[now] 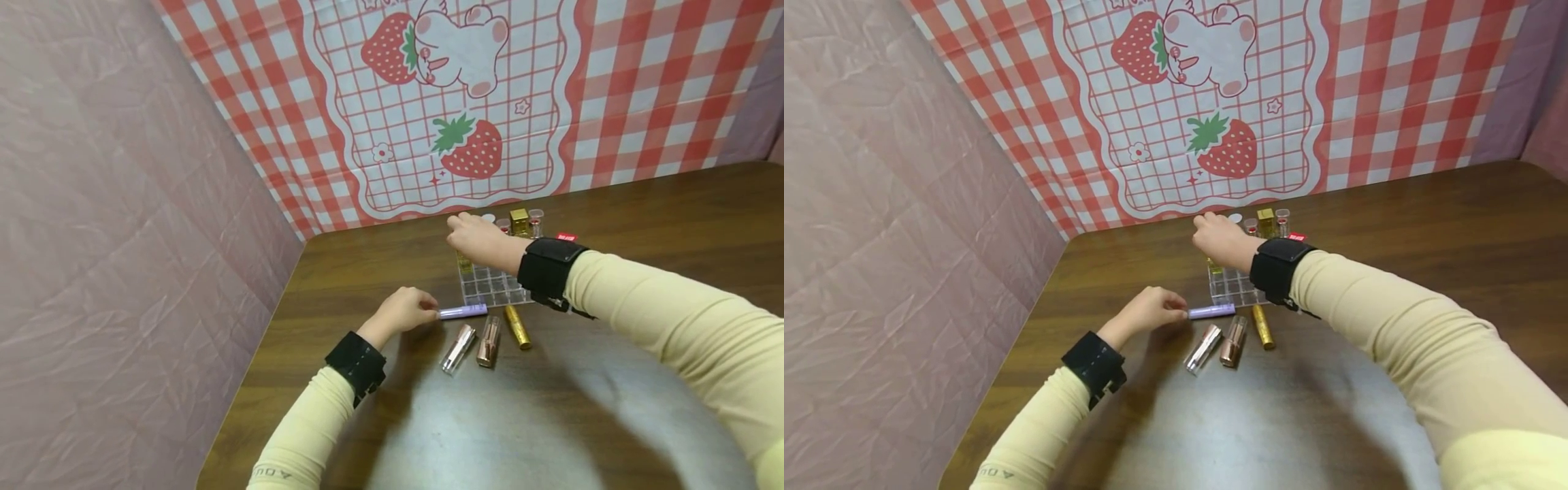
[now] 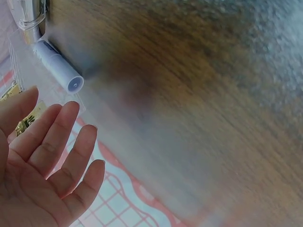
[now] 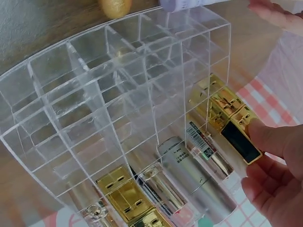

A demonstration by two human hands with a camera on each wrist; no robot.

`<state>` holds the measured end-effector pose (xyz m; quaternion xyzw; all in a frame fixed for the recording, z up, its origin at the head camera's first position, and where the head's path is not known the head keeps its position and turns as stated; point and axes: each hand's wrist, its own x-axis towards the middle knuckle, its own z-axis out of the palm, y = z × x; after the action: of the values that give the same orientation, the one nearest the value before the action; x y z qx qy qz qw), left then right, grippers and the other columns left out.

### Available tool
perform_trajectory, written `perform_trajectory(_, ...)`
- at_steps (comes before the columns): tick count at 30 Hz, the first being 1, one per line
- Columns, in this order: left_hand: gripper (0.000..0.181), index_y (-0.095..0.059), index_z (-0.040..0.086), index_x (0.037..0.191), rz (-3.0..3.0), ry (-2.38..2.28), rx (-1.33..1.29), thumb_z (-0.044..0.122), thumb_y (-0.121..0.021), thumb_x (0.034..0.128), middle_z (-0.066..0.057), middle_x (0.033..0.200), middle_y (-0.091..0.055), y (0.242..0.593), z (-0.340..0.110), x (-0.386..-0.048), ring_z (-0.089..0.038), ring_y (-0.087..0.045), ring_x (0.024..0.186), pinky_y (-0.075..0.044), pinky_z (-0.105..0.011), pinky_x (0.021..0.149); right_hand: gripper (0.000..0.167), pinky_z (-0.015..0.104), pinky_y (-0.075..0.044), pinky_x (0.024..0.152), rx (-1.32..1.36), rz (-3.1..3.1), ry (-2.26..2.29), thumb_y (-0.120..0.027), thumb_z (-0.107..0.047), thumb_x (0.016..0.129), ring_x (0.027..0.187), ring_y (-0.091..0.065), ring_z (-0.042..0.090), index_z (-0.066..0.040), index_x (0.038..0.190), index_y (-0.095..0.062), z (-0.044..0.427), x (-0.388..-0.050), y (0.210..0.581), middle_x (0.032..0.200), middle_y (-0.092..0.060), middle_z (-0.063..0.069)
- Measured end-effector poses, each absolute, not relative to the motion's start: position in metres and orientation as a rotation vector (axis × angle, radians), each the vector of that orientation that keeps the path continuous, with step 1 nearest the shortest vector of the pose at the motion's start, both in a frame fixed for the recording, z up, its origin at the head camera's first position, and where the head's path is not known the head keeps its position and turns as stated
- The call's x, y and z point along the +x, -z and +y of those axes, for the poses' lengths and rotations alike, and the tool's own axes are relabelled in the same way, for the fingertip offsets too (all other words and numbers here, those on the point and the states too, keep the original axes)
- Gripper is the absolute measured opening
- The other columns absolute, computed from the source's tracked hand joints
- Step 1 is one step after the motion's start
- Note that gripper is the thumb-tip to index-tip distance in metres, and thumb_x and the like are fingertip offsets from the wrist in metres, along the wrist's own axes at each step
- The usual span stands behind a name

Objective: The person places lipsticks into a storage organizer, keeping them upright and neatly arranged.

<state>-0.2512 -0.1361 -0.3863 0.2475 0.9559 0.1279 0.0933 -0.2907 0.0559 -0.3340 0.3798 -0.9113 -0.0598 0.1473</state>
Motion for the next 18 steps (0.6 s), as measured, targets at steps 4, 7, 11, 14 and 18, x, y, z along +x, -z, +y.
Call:
perform_trajectory(4,0.023,-0.070,0.014,0.103,2.844,-0.352,0.720,0.025,-0.064,0.0837,0.001,0.098,-0.069,0.388,-0.133,-0.251,-0.015,-0.063,0.094,-0.047,-0.029,0.082,0.005,0.035,-0.043,0.067,1.083,-2.565,0.245,-0.064,0.001,0.081,0.074,-0.046,0.028,-0.002,0.084,-0.068,0.055,-0.290,0.338,0.084,-0.051,0.015)
perform_trajectory(7,0.023,-0.071,0.014,0.102,2.858,-0.326,0.708,0.025,-0.064,0.0832,0.001,0.098,-0.069,0.389,-0.132,-0.252,-0.015,-0.063,0.094,-0.047,-0.030,0.081,0.004,0.035,-0.044,0.066,1.073,-2.523,0.284,-0.067,0.001,0.079,0.074,-0.047,0.027,-0.003,0.079,-0.067,0.053,-0.289,0.340,0.083,-0.050,0.013)
perform_trajectory(11,0.023,-0.070,0.015,0.102,2.884,-0.271,0.708,0.025,-0.065,0.0821,0.001,0.097,-0.069,0.391,-0.131,-0.254,-0.016,-0.063,0.093,-0.048,-0.031,0.080,0.006,0.035,-0.046,0.063,1.041,-2.462,0.339,-0.068,0.001,0.078,0.073,-0.046,0.027,-0.004,0.075,-0.066,0.050,-0.287,0.345,0.081,-0.049,0.013)
perform_trajectory(14,0.023,-0.070,0.014,0.102,2.885,-0.235,0.714,0.024,-0.066,0.0819,0.000,0.096,-0.069,0.392,-0.129,-0.257,-0.015,-0.063,0.092,-0.048,-0.031,0.080,0.005,0.034,-0.045,0.063,1.014,-2.426,0.358,-0.068,0.001,0.078,0.073,-0.045,0.026,-0.003,0.075,-0.066,0.050,-0.287,0.349,0.082,-0.049,0.013)
perform_trajectory(18,0.023,-0.070,0.014,0.103,2.876,-0.206,0.733,0.023,-0.067,0.0813,0.001,0.096,-0.069,0.395,-0.126,-0.258,-0.014,-0.063,0.092,-0.048,-0.030,0.079,0.003,0.031,-0.045,0.063,1.007,-2.365,0.414,-0.068,0.000,0.078,0.074,-0.045,0.025,-0.002,0.080,-0.067,0.052,-0.287,0.356,0.084,-0.050,0.013)
